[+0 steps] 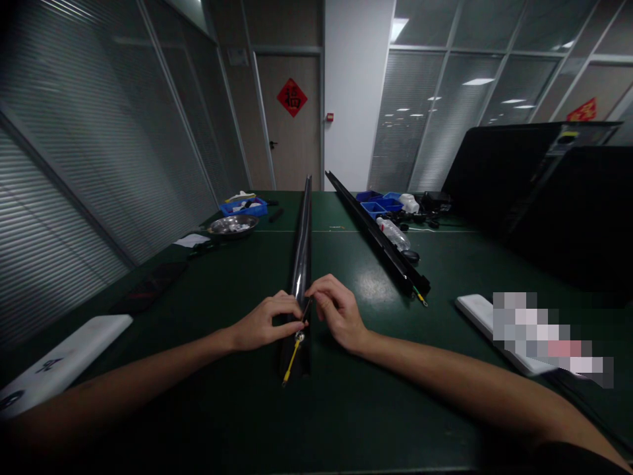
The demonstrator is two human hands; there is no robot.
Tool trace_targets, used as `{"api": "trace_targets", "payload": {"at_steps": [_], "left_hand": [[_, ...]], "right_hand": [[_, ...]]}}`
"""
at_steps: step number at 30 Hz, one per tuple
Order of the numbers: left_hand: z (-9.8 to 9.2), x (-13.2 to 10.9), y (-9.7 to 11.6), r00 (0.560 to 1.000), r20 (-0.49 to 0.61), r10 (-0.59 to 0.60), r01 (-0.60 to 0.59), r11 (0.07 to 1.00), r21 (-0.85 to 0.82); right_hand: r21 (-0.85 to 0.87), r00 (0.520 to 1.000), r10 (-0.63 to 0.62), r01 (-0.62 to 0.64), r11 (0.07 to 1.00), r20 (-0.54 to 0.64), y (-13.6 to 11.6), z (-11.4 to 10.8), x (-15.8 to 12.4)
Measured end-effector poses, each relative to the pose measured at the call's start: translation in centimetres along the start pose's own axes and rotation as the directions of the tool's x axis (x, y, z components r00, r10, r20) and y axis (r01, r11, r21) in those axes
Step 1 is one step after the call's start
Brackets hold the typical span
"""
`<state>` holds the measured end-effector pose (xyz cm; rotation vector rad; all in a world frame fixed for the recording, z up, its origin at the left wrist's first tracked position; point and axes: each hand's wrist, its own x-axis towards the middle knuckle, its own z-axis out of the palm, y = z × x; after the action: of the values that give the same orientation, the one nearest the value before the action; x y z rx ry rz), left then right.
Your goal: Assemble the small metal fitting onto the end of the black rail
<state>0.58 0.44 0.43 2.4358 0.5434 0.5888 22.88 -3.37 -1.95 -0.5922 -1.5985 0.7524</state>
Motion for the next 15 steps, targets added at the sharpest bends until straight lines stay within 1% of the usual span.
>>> {"api": "trace_targets", "payload": {"at_steps": [6, 10, 15], "left_hand": [[-0.10, 0.07, -0.01, 1.000, 0.020, 0.019, -0.018, 1.000, -0.005], [-0.02, 0.05, -0.10, 1.000, 0.009, 0.007, -0.007, 1.000, -0.011], [0.00, 0.02, -0.06, 1.000, 0.003, -0.010, 0.010, 1.000, -0.006]], "right_hand": [[-0.013, 0.999, 0.036, -0.036, 0.999, 0.031, -0.65, 0.03, 0.10], [0.009, 0.999, 0.020, -0.021, 1.000, 0.036, -0.48, -0.14, 0.05], [0.018, 1.000, -0.014, 0.014, 1.000, 0.012, -0.06, -0.17, -0.01]]}}
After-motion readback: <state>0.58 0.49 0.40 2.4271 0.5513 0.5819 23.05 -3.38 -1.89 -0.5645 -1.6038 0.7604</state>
